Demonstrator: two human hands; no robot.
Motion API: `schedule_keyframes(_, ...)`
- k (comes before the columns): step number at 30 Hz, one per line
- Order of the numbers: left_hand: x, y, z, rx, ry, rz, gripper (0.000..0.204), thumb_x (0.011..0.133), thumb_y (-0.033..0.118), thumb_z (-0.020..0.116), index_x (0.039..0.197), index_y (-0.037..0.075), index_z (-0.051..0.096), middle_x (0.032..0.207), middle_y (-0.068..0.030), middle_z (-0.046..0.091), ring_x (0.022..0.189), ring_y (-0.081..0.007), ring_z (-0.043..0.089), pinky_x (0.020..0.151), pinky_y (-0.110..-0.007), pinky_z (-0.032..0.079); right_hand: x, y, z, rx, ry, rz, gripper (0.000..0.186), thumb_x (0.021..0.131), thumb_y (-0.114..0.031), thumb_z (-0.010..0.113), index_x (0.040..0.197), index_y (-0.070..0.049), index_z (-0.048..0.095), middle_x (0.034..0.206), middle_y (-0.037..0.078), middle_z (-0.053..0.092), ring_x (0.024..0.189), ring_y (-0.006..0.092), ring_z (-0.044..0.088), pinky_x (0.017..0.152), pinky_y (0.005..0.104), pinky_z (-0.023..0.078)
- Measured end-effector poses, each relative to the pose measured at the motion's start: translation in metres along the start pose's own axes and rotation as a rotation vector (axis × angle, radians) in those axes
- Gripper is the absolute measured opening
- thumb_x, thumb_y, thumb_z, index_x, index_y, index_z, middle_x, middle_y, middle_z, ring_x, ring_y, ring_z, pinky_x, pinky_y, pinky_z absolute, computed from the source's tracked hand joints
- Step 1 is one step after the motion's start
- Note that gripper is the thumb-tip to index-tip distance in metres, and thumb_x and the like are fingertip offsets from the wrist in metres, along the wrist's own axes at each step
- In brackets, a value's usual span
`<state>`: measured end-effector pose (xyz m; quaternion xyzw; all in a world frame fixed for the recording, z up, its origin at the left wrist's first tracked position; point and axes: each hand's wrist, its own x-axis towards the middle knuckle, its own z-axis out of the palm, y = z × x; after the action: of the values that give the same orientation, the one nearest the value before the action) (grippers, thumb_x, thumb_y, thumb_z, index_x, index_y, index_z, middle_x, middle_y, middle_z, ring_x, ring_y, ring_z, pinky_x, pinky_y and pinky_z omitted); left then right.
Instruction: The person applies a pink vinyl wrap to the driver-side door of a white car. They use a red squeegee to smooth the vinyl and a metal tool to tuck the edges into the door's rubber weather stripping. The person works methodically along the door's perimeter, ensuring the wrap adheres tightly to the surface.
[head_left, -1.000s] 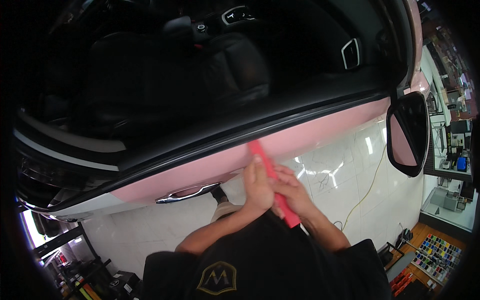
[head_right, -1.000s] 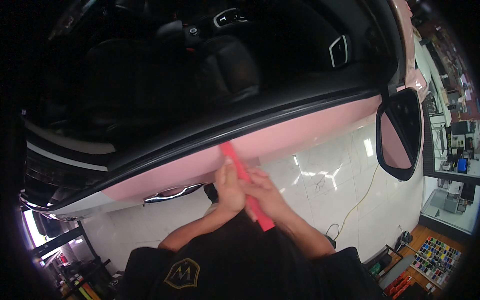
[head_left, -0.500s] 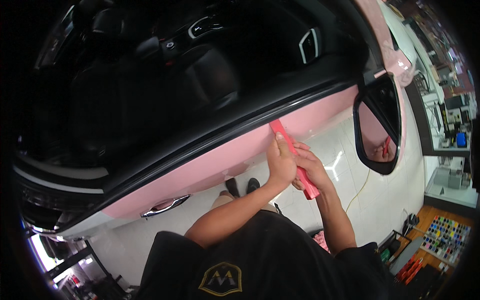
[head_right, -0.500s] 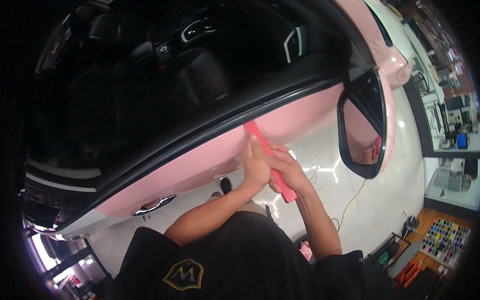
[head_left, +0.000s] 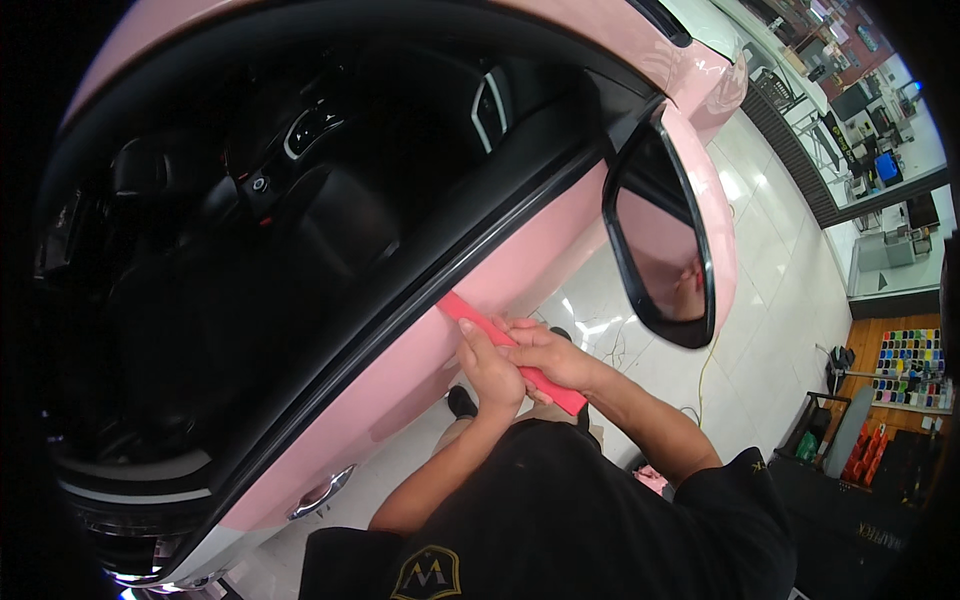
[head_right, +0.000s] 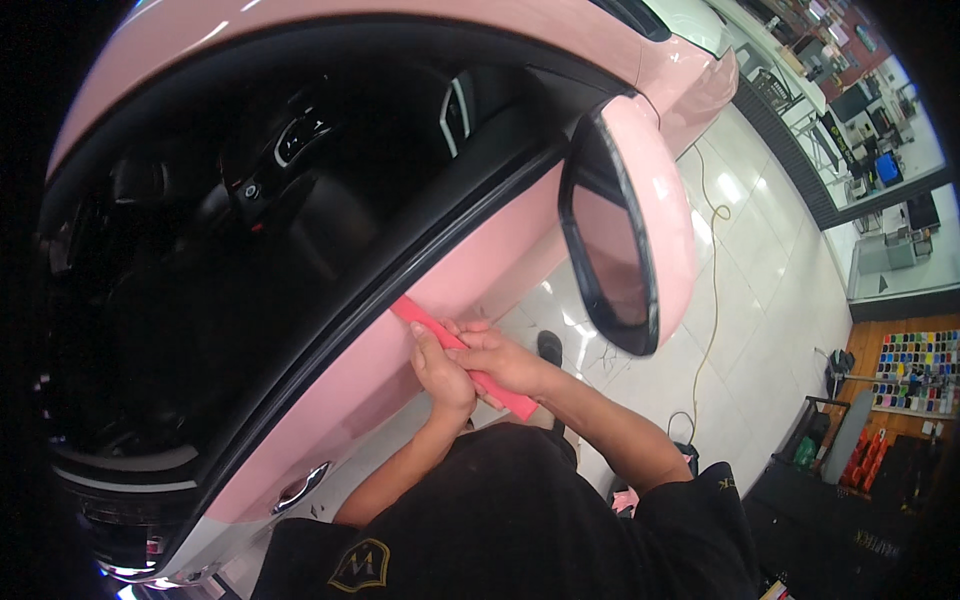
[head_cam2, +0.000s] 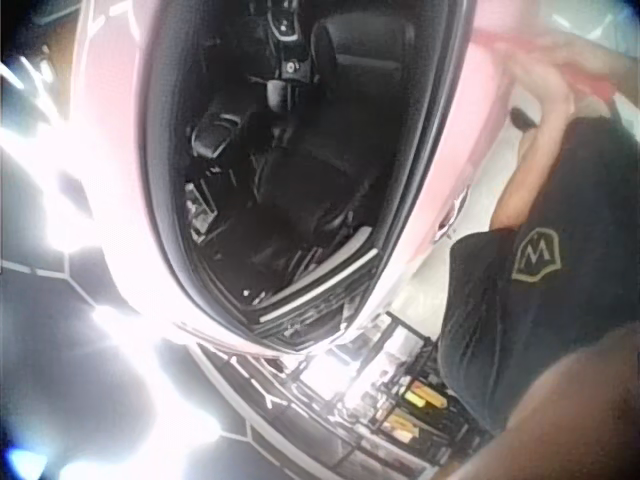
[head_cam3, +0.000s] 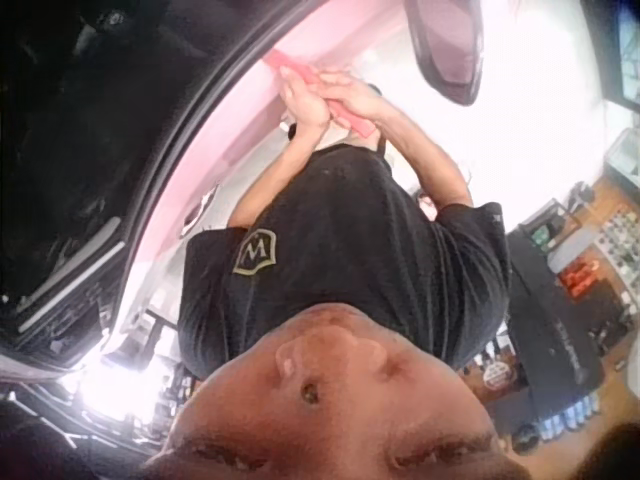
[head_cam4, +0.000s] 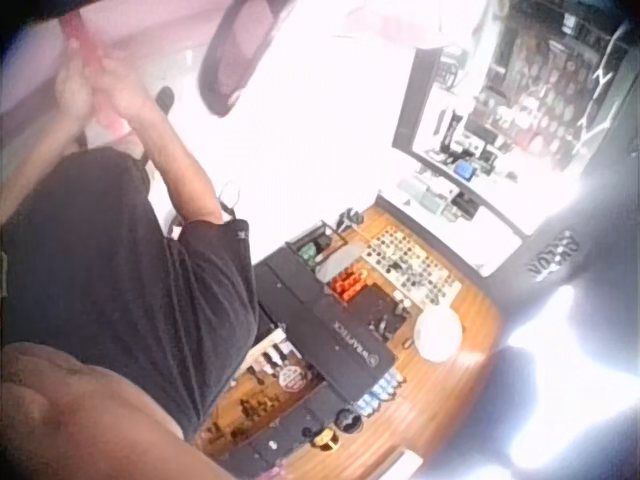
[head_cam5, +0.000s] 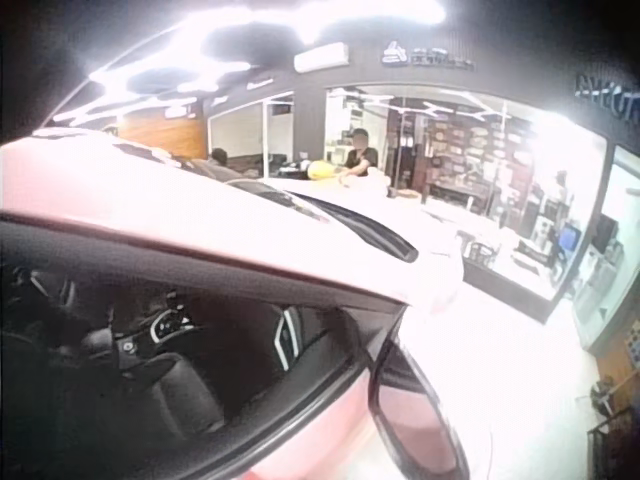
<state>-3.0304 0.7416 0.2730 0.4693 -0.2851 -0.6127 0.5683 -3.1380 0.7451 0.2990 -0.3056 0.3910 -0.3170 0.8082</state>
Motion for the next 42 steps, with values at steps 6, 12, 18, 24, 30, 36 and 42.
schedule_keyframes(6,0.018,-0.018,0.054,0.092,0.092,-0.016,0.053,0.109,0.04,0.025,0.088,0.0,0.053,0.082,-0.0168,0.063,0.074,-0.0243,0.063,0.072,-0.036,0.051,0.006,-0.006,-0.074,-0.071,-0.038,-0.137,0.037,0.101,-0.021,0.055,0.131,0.001,0.055,0.113,0.006,0.05,0.055,0.013,0.058,0.042,0.0242,0.045)
schedule_keyframes(12,0.037,-0.037,0.1,0.184,0.139,0.095,0.055,0.109,0.039,0.028,0.084,0.001,0.058,0.072,-0.0084,0.06,0.067,-0.0178,0.057,0.062,-0.032,0.045,-0.006,-0.023,-0.122,-0.031,0.137,0.065,0.039,0.101,-0.022,0.053,0.136,-0.004,0.055,0.12,0.007,0.056,0.068,0.0166,0.063,0.059,0.0298,0.053)
schedule_keyframes(18,0.055,-0.05,0.129,0.313,-0.037,-0.146,0.058,0.109,0.043,0.027,0.083,0.002,0.06,0.068,-0.005,0.058,0.067,-0.0146,0.056,0.063,-0.031,0.045,-0.017,-0.043,-0.157,-0.027,0.13,-0.041,0.037,0.101,-0.022,0.052,0.133,-0.003,0.056,0.112,0.007,0.057,0.065,0.0166,0.062,0.057,0.0291,0.052)
schedule_keyframes(24,0.078,-0.083,0.136,0.031,-0.112,-0.113,0.055,0.108,0.046,0.031,0.086,0.005,0.061,0.076,-0.0019,0.057,0.07,-0.0123,0.054,0.065,-0.029,0.044,-0.008,-0.057,-0.173,-0.06,0.071,-0.036,0.035,0.101,-0.022,0.051,0.13,-0.002,0.056,0.104,0.007,0.057,0.062,0.0165,0.061,0.054,0.0283,0.051)
schedule_keyframes(30,0.071,-0.114,0.124,-0.569,-0.356,-0.303,0.05,0.108,0.042,0.031,0.105,0.002,0.061,0.094,-0.005,0.064,0.083,-0.0132,0.061,0.076,-0.03,0.051,-0.016,-0.072,-0.181,-0.066,0.055,-0.004,0.034,0.101,-0.022,0.05,0.127,-0.001,0.057,0.096,0.008,0.058,0.059,0.0164,0.06,0.052,0.0276,0.05)
schedule_keyframes(36,0.079,-0.138,0.154,-0.621,-0.357,-0.33,0.046,0.109,0.039,0.029,0.105,0.003,0.058,0.094,-0.0082,0.064,0.08,-0.0138,0.061,0.071,-0.028,0.05,-0.029,-0.087,-0.212,-0.084,0.101,0.028,0.033,0.101,-0.022,0.049,0.124,0.0,0.057,0.087,0.008,0.059,0.056,0.0163,0.059,0.05,0.0269,0.05)
schedule_keyframes(42,0.086,-0.124,0.198,-0.544,-0.234,-0.363,0.046,0.109,0.038,0.028,0.104,0.003,0.058,0.095,-0.0103,0.064,0.077,-0.0145,0.062,0.066,-0.027,0.05,-0.039,-0.112,-0.247,-0.102,0.114,0.028,0.032,0.101,-0.022,0.048,0.121,0.0,0.058,0.079,0.008,0.06,0.052,0.0162,0.058,0.047,0.0261,0.049)
